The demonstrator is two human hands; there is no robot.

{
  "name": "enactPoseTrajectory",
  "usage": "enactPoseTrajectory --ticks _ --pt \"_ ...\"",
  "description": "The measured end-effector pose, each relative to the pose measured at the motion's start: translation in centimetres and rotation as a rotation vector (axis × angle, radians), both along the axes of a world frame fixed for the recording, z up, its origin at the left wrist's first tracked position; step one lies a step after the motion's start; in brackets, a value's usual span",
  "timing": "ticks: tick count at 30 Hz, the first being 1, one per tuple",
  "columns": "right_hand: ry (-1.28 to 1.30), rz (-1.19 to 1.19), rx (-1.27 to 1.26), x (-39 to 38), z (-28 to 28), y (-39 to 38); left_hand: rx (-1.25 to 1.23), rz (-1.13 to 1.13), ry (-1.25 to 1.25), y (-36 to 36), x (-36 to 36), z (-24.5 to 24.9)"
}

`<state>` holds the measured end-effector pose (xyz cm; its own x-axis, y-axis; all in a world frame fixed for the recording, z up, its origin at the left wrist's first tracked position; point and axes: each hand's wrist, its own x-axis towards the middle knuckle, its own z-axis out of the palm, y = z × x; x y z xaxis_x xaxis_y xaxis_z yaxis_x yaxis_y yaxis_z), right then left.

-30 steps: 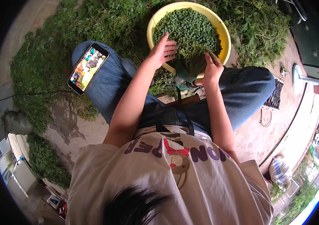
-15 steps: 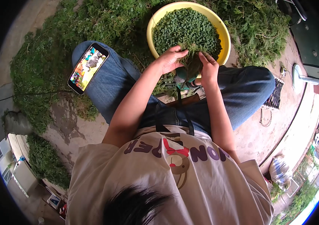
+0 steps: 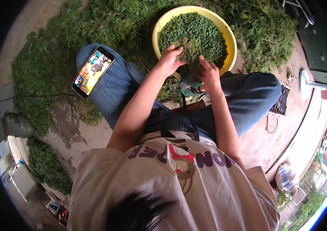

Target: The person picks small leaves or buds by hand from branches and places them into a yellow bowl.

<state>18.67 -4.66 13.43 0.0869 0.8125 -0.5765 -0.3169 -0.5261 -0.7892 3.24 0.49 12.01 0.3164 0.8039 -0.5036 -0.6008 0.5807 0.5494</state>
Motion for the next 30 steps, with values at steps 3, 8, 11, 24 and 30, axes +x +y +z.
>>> enactPoseTrajectory --ticks 3,8,11,24,30 --pt "0.077 0.131 -0.011 -0.7 -1.2 -0.2 0.017 0.023 -0.039 0.0 -0.2 0.8" --pt "-0.151 0.248 0.049 -1.0 -1.1 -0.3 -0.026 -0.017 -0.011 0.2 -0.1 0.0" --pt "-0.101 0.238 0.04 -1.4 -0.7 -0.4 0.111 -0.123 -0.059 0.2 0.1 0.0" --pt "-0.101 0.508 0.018 -2.6 -0.3 -1.0 0.005 -0.171 -0.112 0.0 0.1 -0.7" --pt "-0.054 0.395 -0.06 -3.9 1.2 -1.1 -0.003 0.072 0.125 0.5 0.0 -1.6"
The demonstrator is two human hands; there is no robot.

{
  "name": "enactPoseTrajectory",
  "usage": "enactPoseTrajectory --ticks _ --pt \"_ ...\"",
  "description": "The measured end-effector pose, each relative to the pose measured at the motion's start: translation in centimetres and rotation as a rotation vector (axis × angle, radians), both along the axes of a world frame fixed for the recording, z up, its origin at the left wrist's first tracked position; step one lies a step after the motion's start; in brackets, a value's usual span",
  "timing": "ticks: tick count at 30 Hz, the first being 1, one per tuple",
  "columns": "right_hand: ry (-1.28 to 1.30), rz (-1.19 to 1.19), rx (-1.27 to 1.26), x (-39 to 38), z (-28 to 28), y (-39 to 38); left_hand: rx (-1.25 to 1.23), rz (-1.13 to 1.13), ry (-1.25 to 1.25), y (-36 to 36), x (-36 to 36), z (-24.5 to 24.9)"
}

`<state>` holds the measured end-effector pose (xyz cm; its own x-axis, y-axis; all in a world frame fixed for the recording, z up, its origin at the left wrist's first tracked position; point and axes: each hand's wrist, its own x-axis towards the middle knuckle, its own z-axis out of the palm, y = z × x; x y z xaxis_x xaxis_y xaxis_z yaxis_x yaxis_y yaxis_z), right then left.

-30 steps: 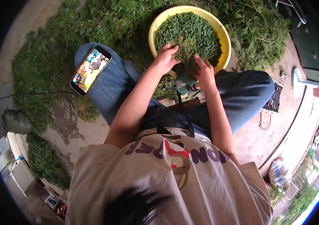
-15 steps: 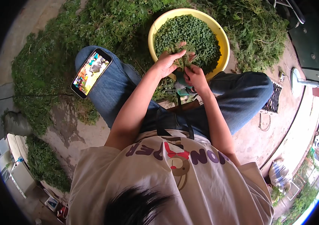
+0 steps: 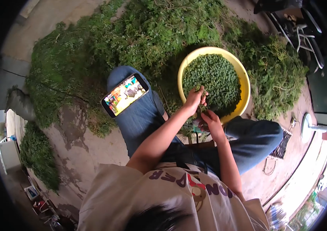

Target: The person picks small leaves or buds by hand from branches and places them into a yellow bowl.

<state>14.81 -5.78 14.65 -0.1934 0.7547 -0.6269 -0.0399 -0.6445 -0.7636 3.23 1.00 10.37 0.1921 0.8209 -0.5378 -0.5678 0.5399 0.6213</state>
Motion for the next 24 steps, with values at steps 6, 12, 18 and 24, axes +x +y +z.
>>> enactPoseTrajectory --ticks 6,12,18,24 --pt "0.595 -0.103 -0.491 5.6 -1.0 3.9 -0.143 0.128 0.495 0.3 0.5 -0.9" --pt "0.583 -1.225 0.283 25.3 6.1 17.9 0.157 -0.06 0.887 0.1 1.4 -2.0" --pt "-0.1 -0.596 0.189 10.3 3.0 24.0 0.244 -0.239 0.967 -0.4 0.6 1.7" --pt "-0.591 0.665 0.786 -16.3 -4.7 28.3 0.537 -0.565 1.315 -2.1 0.1 3.7"
